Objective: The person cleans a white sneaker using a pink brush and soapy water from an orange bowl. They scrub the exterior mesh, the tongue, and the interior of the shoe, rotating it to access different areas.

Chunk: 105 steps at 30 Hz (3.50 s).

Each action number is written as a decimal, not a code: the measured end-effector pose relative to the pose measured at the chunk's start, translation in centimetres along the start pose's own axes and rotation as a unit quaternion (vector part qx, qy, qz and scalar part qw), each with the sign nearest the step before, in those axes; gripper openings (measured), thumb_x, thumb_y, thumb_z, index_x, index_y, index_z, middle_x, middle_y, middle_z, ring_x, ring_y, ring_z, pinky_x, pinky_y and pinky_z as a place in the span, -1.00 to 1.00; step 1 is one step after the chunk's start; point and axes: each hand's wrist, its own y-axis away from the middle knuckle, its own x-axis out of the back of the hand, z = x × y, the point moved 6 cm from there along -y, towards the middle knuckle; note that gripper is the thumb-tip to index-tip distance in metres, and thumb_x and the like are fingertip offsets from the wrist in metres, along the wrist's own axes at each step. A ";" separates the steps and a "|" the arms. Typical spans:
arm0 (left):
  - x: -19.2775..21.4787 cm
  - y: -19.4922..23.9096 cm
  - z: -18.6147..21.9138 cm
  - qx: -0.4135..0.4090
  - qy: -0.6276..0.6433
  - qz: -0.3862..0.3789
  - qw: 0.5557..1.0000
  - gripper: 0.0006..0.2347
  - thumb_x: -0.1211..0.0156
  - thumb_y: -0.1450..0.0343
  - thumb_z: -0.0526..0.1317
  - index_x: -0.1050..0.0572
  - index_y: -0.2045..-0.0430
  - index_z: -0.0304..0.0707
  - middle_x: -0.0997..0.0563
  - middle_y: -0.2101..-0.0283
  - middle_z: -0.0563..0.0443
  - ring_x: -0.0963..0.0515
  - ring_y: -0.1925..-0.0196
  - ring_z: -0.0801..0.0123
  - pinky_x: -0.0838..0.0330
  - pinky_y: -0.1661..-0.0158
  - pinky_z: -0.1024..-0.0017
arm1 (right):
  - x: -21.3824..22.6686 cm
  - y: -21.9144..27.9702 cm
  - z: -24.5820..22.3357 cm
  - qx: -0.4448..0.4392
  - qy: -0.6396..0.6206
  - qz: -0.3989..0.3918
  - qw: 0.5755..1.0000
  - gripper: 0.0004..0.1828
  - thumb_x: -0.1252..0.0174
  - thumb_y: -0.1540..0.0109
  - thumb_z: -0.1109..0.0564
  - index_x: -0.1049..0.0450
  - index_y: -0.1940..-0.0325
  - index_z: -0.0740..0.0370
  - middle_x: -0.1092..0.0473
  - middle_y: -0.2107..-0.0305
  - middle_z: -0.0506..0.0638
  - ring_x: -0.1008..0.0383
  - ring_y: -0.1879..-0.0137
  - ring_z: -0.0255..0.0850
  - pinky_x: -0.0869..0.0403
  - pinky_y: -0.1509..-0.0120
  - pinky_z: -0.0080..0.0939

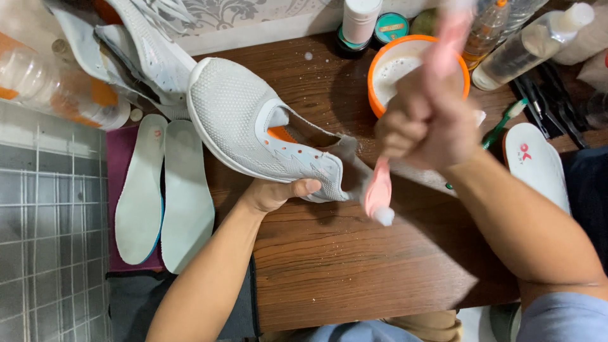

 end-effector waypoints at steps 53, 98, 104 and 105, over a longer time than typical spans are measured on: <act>2.1 0.0 -4.4 -0.083 0.196 0.139 0.967 -0.18 0.06 -0.41 0.42 -0.27 -0.32 -0.39 -0.46 -0.30 -0.23 -0.46 -0.34 0.09 -0.38 -0.35 0.00 | -4.3 3.2 -5.4 0.482 -0.326 0.037 0.812 -0.16 0.53 -0.28 -0.35 0.15 0.73 0.51 0.35 0.83 -0.02 0.36 0.79 -0.10 0.32 0.63 0.01; -2.6 -0.4 1.6 0.171 0.493 -0.101 0.847 0.13 0.12 -0.15 0.55 -0.14 -0.35 -0.67 -0.63 0.28 -0.42 -0.67 0.25 -0.01 -0.57 0.11 0.12 | 0.4 6.0 -7.4 0.415 -0.348 0.112 0.833 -0.20 0.07 0.45 1.10 0.23 0.78 0.38 0.25 0.87 0.19 0.39 0.64 -0.16 0.27 0.54 0.01; -2.7 0.4 -0.2 0.208 0.486 -0.135 0.838 0.08 0.22 -0.27 0.57 -0.15 -0.39 -0.61 -0.53 -0.14 -0.50 -0.62 0.40 -0.21 -0.49 0.37 -0.03 | -8.8 4.5 -4.4 0.194 0.628 0.117 0.745 -0.60 0.10 -0.37 0.31 -0.13 0.58 0.27 -0.03 0.79 -0.08 0.13 0.64 -0.36 0.15 0.43 -0.29; -3.9 0.9 2.2 0.204 0.485 -0.132 0.840 0.08 0.22 -0.27 0.57 -0.15 -0.39 -0.61 -0.53 -0.14 -0.50 -0.62 0.40 -0.21 -0.49 0.37 -0.03 | -8.6 4.5 -4.4 0.194 0.628 0.112 0.745 -0.60 0.10 -0.37 0.31 -0.13 0.58 0.27 -0.03 0.79 -0.08 0.13 0.64 -0.36 0.15 0.43 -0.29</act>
